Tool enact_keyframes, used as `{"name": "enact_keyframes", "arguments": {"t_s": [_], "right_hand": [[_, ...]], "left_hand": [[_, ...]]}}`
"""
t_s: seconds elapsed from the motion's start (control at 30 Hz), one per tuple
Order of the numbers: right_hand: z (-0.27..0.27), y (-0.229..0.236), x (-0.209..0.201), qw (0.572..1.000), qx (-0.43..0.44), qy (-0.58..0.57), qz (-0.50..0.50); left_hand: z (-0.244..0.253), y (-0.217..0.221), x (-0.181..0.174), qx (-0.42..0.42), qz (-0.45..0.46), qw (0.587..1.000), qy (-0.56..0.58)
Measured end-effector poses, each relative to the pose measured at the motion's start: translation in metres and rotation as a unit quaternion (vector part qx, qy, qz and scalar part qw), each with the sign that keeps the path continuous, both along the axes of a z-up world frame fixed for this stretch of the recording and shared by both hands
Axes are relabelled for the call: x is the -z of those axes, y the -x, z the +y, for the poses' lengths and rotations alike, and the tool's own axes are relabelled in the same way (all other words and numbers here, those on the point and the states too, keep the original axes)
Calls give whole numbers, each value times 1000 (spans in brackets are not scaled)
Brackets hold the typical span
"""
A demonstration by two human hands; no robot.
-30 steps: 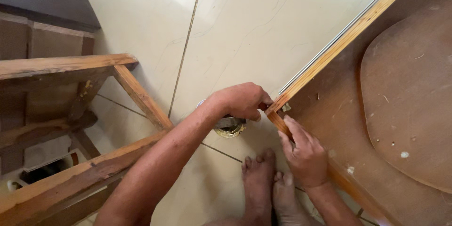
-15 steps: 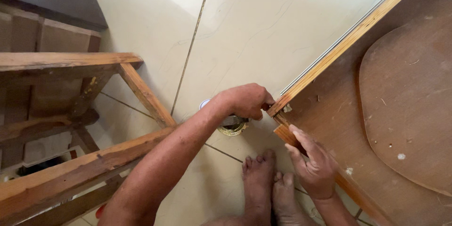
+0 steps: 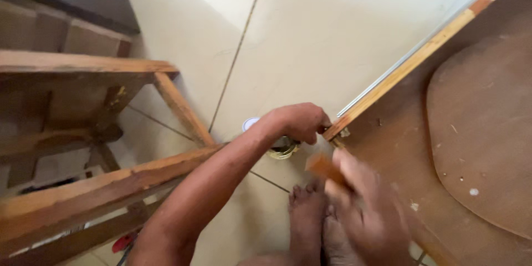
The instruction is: The person applies wood veneer tape to the edges of a wooden drawer box. They use a utility knife to cut the veneer to length and a flat metal tool to press and smooth the tape onto the drawer edges. The person works on multiple sides of the drawer, cutting and fitting the veneer as they go.
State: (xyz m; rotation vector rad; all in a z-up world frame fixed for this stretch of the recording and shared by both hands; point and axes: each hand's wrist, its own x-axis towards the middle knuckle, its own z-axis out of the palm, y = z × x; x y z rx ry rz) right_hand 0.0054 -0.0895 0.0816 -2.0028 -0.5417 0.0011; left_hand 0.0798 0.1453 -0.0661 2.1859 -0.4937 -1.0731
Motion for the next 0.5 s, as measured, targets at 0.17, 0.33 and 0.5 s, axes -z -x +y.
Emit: {"name": "enact_keyframes", "arguments": {"t_s": [0.17,0.33,0.5], "right_hand": [[13,-19,31,983,26,182,29],[5,-14,77,980,25,192,45],[8,-9,102,972,15,231,26]], "left_hand": [[7,-10,18,6,-20,1000,7],[19,-15,13,-72,-96,993,17],[12,1,-7,-116,-48,992,-29]]}}
